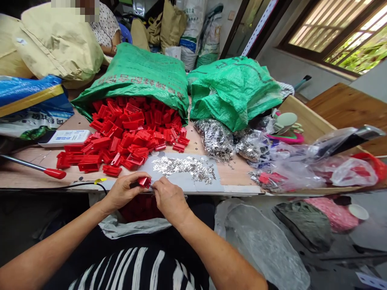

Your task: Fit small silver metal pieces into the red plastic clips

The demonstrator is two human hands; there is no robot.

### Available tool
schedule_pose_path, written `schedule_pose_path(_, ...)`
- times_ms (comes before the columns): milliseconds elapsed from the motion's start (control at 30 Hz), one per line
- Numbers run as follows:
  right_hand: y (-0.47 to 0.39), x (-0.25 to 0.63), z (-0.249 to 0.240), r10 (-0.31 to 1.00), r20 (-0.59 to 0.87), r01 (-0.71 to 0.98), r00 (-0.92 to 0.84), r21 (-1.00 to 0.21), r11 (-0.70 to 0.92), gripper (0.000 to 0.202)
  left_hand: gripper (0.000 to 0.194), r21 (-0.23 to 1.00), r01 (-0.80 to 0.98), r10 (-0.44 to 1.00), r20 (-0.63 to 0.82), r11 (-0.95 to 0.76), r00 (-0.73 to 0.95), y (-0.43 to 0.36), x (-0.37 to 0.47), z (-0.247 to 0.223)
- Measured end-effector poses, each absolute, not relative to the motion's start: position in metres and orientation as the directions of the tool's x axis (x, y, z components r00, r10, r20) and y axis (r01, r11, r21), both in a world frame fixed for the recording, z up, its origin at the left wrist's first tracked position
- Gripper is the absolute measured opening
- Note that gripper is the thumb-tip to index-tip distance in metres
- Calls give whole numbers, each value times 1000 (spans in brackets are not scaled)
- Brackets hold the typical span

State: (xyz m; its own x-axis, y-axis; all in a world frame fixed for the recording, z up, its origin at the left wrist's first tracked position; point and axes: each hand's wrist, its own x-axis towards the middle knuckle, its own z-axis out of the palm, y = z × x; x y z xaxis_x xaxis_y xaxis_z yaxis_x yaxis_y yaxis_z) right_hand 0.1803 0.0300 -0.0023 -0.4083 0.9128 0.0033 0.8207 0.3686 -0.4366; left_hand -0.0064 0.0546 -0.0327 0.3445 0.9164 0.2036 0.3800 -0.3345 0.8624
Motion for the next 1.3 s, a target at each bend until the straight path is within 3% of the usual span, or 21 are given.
schedule_pose_path(167, 28, 171, 0, 942, -35, 869, -332, -400, 292, 17, 31, 844, 415, 917, 199, -339, 345, 54, -7, -36)
schedule_pose_path(467, 26, 197, -2, 928, 83, 651, -363, -690, 316, 19, 30, 900, 333, 938, 185, -282, 292, 49, -6, -37)
schedule_pose_path(567, 20, 204, 1, 917, 84, 541, -389, -785, 302, 19, 31, 967, 184, 969, 137, -175, 203, 41, -3, -31)
schedule_pose_path(667, 14, 206, 6, 891, 1, 493, -454, -833, 252, 29, 32, 988, -153, 990, 5, 17, 143, 29, 1, -20)
schedule_pose_path(767, 9, 202, 10, 868, -41, 503, -495, -828, 248, 43, 13, 840, -479, 960, -160, 254, 229, 19, 5, -8)
schedule_pose_path(867, 7, 195, 14, 857, -26, 503, -514, -819, 277, 44, 15, 653, -643, 914, -240, 401, 326, 9, 7, -2)
schedule_pose_path(1033, 4, 188, 22, 858, 33, 477, -512, -820, 316, 33, 6, 459, -749, 871, -362, 478, 333, -2, 11, -1)
schedule_pose_path(1100, 3, 188, 25, 857, 53, 479, -512, -811, 336, 32, 11, 404, -768, 849, -410, 496, 332, -5, 13, 0)
schedule_pose_path(1300, -3, 187, 25, 883, 124, 507, -454, -778, 370, 28, 17, 349, -796, 843, -417, 495, 341, -10, 18, 3)
